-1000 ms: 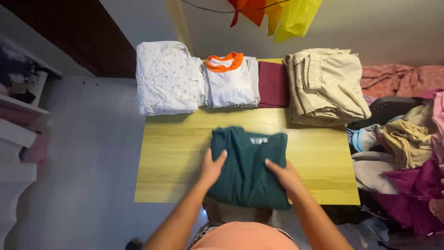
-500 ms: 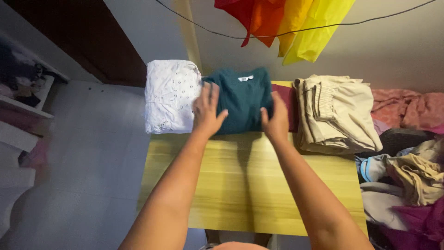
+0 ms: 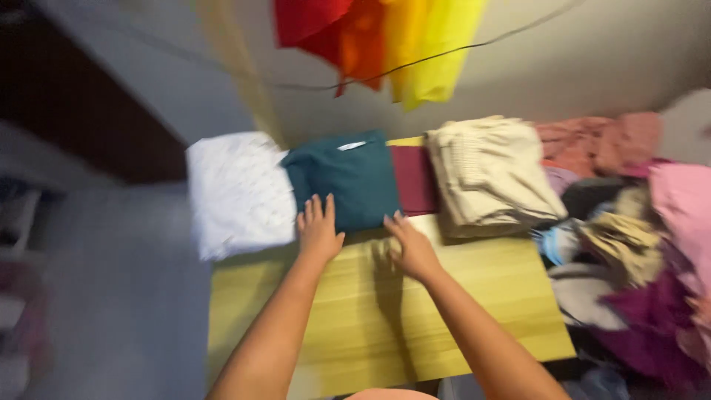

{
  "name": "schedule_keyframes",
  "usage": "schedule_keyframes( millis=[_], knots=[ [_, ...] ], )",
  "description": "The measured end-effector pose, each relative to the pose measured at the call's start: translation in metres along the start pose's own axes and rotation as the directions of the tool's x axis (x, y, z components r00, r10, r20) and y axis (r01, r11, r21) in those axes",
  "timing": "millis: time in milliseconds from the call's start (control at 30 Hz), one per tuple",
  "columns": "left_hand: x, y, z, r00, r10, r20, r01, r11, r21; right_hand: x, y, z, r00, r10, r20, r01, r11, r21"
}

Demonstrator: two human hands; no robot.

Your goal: Folding various pieces of clothing on a table and organizing them into stacks.

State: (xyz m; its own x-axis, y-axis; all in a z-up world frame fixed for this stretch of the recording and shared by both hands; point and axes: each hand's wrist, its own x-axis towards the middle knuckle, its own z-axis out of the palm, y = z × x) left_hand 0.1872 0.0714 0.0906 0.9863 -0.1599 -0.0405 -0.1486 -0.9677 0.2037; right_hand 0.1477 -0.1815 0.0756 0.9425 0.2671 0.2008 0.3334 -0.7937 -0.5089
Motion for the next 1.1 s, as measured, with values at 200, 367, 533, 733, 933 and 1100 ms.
schedule_keyframes(
  millis=[200,367,533,733,933,1100],
  knots=[
    [-0.033,0.123,-0.003,0.947,0.264,-0.184,-0.316,0.87,-0.378,-0.115,0.045,-0.081,0.953,0.236,-0.188,-0.241,0.971,-0.003],
    [-0.051,0.261,-0.025,0.864,0.503,0.033,-0.257,0.495,-0.83,-0.186,0.114,-0.172,0.724,0.305,-0.62,-0.486,0.862,-0.144],
    [-0.052,0.376,-0.024,0.732,0.681,-0.019,-0.34,0.341,-0.876,-0.234,0.167,-0.286,0.483,0.382,-0.788,-0.702,0.707,-0.087],
    [-0.068,0.476,0.018,0.677,0.732,0.074,-0.261,0.332,-0.906,-0.27,0.272,-0.378,0.182,0.495,-0.85,-0.904,0.424,0.053],
    [-0.08,0.514,0.045,0.573,0.785,0.235,-0.144,0.378,-0.915,-0.305,0.367,-0.366,0.232,0.47,-0.852,-0.895,0.445,0.002],
    [-0.076,0.522,0.029,0.659,0.75,0.052,-0.34,0.359,-0.869,-0.275,0.306,-0.381,0.215,0.659,-0.721,-0.787,0.554,0.272]
  ],
)
